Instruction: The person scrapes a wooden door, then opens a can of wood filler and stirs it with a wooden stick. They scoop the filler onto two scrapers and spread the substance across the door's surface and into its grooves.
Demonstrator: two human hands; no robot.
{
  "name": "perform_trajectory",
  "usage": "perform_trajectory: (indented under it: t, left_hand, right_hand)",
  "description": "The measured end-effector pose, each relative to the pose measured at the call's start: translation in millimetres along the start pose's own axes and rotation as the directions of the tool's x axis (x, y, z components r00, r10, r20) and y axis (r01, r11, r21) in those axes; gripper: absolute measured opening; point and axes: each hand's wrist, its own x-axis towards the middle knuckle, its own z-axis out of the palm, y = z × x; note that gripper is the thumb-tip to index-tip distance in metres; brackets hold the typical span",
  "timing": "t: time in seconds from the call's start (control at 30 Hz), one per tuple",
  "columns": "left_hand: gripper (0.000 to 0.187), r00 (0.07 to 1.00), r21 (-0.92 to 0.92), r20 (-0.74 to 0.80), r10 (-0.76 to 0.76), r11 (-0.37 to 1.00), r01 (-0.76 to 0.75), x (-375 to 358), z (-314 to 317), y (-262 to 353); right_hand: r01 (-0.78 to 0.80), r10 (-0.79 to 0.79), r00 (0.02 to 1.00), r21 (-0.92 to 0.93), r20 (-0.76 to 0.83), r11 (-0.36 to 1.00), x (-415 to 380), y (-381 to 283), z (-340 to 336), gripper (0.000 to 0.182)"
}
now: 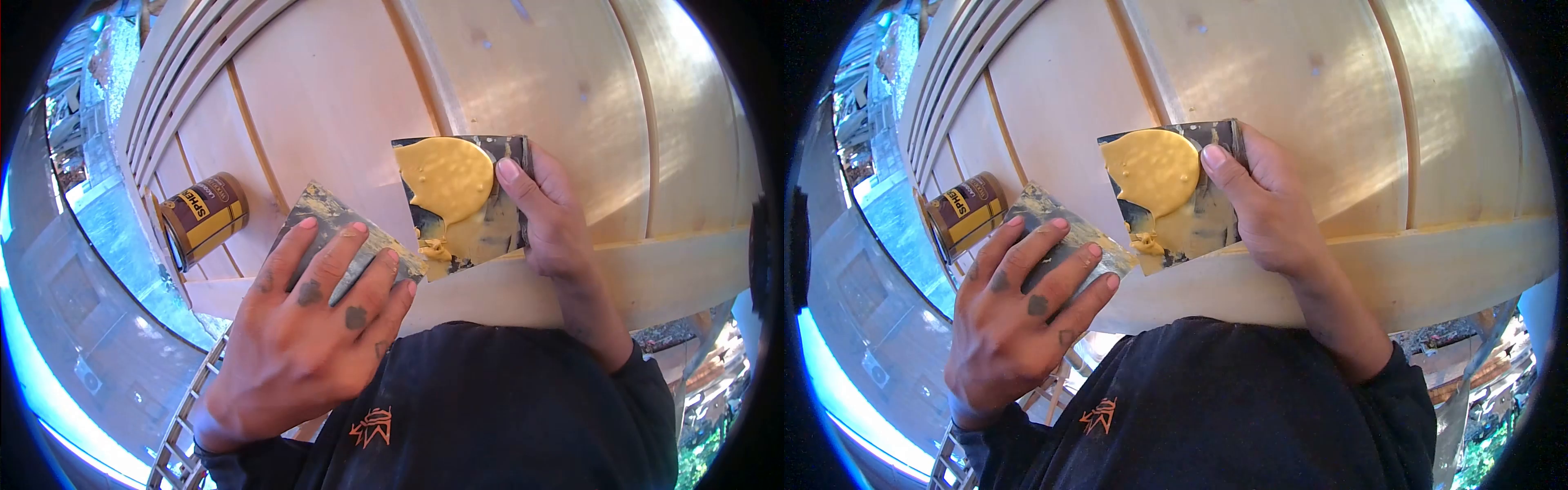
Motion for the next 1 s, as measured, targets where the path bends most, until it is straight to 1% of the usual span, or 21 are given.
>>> perform_trajectory:
  t: [0.07,0.2,0.27,0.3,0.37,0.4,0.5,0.57,0.6,0.67,0.7,0.73,0.83,0.87,0.97,1.0]
  left_hand:
    - [0.023,1.0,0.008,0.012,0.022,1.0,-0.022,1,0,2]
    - [0.023,0.998,0.025,0.031,0.056,0.998,-0.057,5,0,5]
    - [0.024,0.997,0.009,0.041,0.059,0.998,-0.059,6,1,6]
    - [0.024,0.997,0.001,0.044,0.06,0.998,-0.06,7,2,6]
    - [0.025,0.993,-0.015,0.036,0.113,0.993,-0.113,5,9,1]
    - [0.026,0.99,-0.022,0.031,0.138,0.99,-0.138,5,12,-2]
    - [0.028,0.991,-0.061,0.094,0.1,0.994,-0.095,7,16,-2]
    - [0.03,0.99,-0.197,0.141,0.028,0.98,0.001,5,14,-7]
    - [0.031,0.986,-0.262,0.167,-0.006,0.964,0.051,2,13,-10]
    - [0.037,0.99,-0.36,0.116,-0.078,0.926,0.115,-10,26,-22]
    - [0.04,0.989,-0.408,0.096,-0.113,0.902,0.142,-15,33,-26]
    - [0.048,0.985,-0.414,0.085,-0.147,0.894,0.169,-18,36,-27]
    - [0.049,0.958,-0.445,0.122,-0.259,0.849,0.286,-28,55,-20]
    - [0.05,0.952,-0.425,0.139,-0.271,0.852,0.305,-31,60,-17]
    - [0.046,0.934,-0.341,0.112,-0.339,0.87,0.357,-32,74,-3]
    - [0.047,0.938,-0.339,0.099,-0.332,0.875,0.345,-35,80,-2]
  right_hand:
    - [0.014,-0.013,1.0,-0.034,0.016,0.999,1,0,-1,0.024]
    - [0.006,-0.005,0.999,-0.029,0.048,1.0,-1,0,-3,0.024]
    - [0.015,-0.01,0.997,-0.062,0.074,0.998,-1,2,-7,0.023]
    - [-0.001,0.004,0.997,-0.042,0.075,0.999,-1,2,-7,0.023]
    - [-0.032,0.032,0.996,-0.004,0.083,0.999,-2,1,-5,0.023]
    - [-0.02,0.021,0.997,-0.018,0.079,1.0,-2,2,-4,0.023]
    - [0.019,-0.014,0.997,-0.065,0.072,0.998,-1,8,-4,0.023]
    - [0.048,-0.04,0.996,-0.106,0.073,0.993,1,10,-6,0.023]
    - [0.054,-0.052,0.998,-0.121,0.021,0.991,1,9,-7,0.023]
    - [0.062,-0.075,0.994,-0.147,-0.084,0.987,2,7,-8,0.023]
    - [0.078,-0.091,0.992,-0.136,-0.091,0.988,2,6,-8,0.024]
    - [0.095,-0.107,0.989,-0.123,-0.098,0.988,2,4,-8,0.024]
    - [0.106,-0.118,0.986,-0.095,-0.122,0.99,2,2,-5,0.025]
    - [0.101,-0.112,0.985,-0.087,-0.132,0.991,2,2,-4,0.025]
    - [0.104,-0.112,0.989,-0.087,-0.099,0.991,1,0,-4,0.026]
    - [0.102,-0.112,0.988,-0.09,-0.106,0.991,2,0,-3,0.025]
